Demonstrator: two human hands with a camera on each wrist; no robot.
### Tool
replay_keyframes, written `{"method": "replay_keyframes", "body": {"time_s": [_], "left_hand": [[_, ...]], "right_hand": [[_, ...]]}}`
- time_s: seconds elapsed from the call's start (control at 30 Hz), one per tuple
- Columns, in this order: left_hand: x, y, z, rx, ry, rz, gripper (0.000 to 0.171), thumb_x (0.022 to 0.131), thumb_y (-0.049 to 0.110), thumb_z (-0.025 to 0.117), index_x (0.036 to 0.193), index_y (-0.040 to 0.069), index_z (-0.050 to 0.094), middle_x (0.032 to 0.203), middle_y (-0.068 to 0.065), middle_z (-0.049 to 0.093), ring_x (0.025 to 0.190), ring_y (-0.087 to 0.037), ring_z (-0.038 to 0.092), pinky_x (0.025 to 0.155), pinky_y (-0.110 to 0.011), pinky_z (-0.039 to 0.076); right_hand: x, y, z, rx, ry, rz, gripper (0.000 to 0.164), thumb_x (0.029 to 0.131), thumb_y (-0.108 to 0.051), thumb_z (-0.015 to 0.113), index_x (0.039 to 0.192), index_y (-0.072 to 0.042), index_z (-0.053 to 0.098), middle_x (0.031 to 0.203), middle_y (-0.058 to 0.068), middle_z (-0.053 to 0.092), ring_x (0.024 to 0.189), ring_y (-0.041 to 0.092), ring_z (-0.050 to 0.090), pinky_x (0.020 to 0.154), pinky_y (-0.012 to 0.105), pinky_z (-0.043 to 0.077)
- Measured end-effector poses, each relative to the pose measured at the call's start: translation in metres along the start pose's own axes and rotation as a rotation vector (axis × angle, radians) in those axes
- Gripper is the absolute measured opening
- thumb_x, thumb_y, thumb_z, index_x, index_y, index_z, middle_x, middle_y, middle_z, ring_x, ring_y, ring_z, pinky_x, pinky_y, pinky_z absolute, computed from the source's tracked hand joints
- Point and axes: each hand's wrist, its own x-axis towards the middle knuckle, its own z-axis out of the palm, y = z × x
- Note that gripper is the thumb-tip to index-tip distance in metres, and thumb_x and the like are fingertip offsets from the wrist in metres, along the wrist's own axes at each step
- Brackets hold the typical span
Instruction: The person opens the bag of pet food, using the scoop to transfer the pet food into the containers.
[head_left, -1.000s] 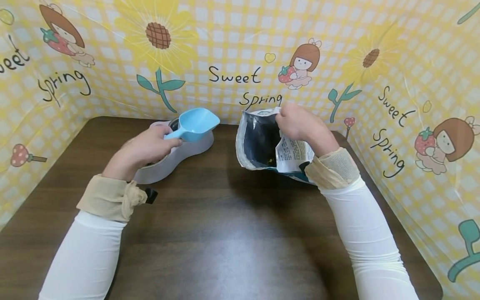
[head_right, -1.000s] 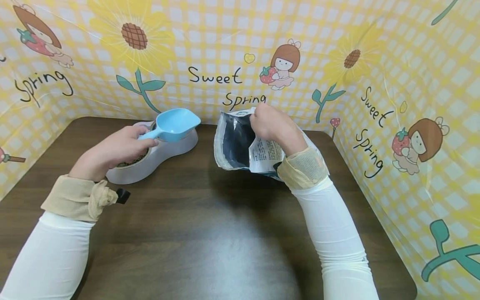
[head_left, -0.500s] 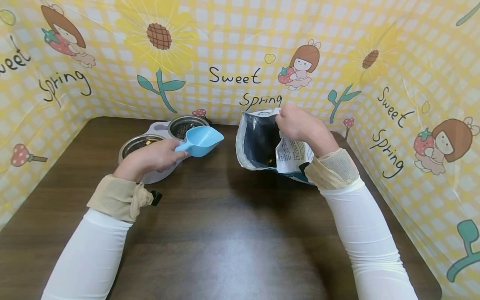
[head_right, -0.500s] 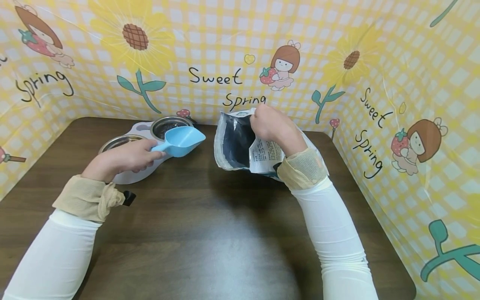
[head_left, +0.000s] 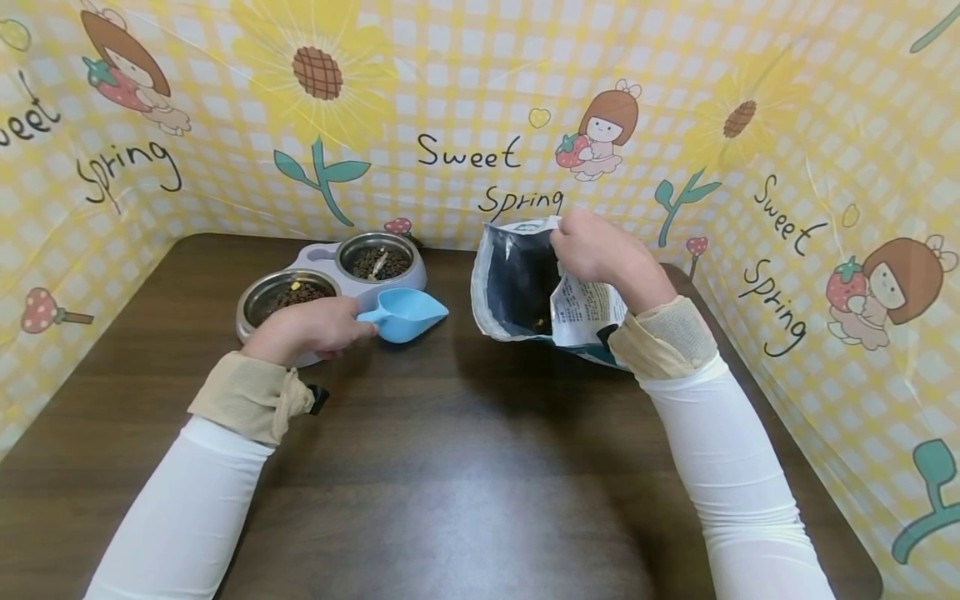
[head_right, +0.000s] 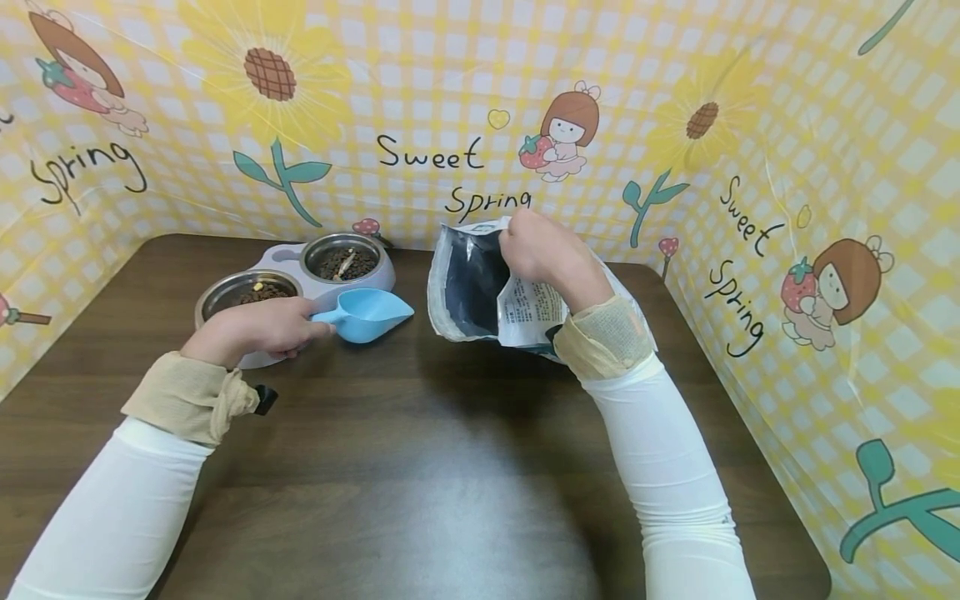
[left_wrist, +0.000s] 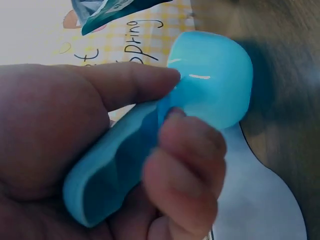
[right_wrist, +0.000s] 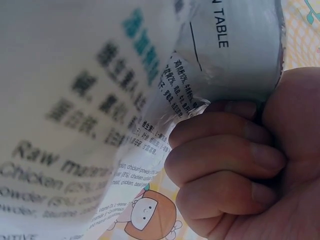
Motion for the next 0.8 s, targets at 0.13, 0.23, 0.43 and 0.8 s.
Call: {"method": "replay_keyframes", "body": {"time_s": [0.13, 0.23, 0.43, 0.8], "left_hand": [[0.0007, 0.0002, 0.001, 0.02, -0.028, -0.03, 0.039, 0.102, 0.019, 0.046, 0.063, 0.011, 0.048, 0.047, 0.004, 0.044, 0.041, -0.008, 0.042, 0.043, -0.021, 0.039], [-0.0004, 0.0006, 0.0014, 0.029, -0.01, -0.063, 0.034, 0.1, 0.017, 0.049, 0.068, 0.008, 0.053, 0.051, 0.002, 0.049, 0.045, -0.011, 0.048, 0.044, -0.022, 0.042], [0.0003, 0.0028, 0.0026, 0.113, 0.058, -0.106, 0.029, 0.097, 0.022, 0.058, 0.079, 0.0, 0.063, 0.062, -0.008, 0.065, 0.055, -0.018, 0.061, 0.051, -0.026, 0.046], [0.0079, 0.0029, 0.0071, 0.228, 0.052, -0.1, 0.026, 0.095, 0.023, 0.062, 0.086, -0.001, 0.065, 0.078, -0.014, 0.075, 0.063, -0.018, 0.062, 0.058, -0.029, 0.046]], "right_hand": [[0.0, -0.0008, -0.0001, 0.0, 0.0, -0.004, 0.035, 0.103, -0.019, 0.03, 0.087, -0.002, 0.056, 0.073, 0.011, 0.044, 0.06, 0.028, 0.06, 0.047, 0.031, 0.046], [-0.0001, -0.001, -0.0003, 0.003, -0.004, -0.007, 0.036, 0.103, -0.019, 0.03, 0.091, 0.0, 0.058, 0.074, 0.012, 0.045, 0.061, 0.028, 0.061, 0.048, 0.031, 0.047], [0.0, -0.0015, 0.0005, 0.004, 0.0, -0.005, 0.036, 0.103, -0.019, 0.03, 0.088, -0.001, 0.058, 0.074, 0.012, 0.046, 0.06, 0.027, 0.06, 0.047, 0.031, 0.047], [0.0003, -0.0014, 0.0016, 0.016, -0.008, 0.006, 0.036, 0.103, -0.019, 0.03, 0.088, -0.002, 0.057, 0.073, 0.011, 0.044, 0.059, 0.028, 0.059, 0.046, 0.03, 0.046]]}}
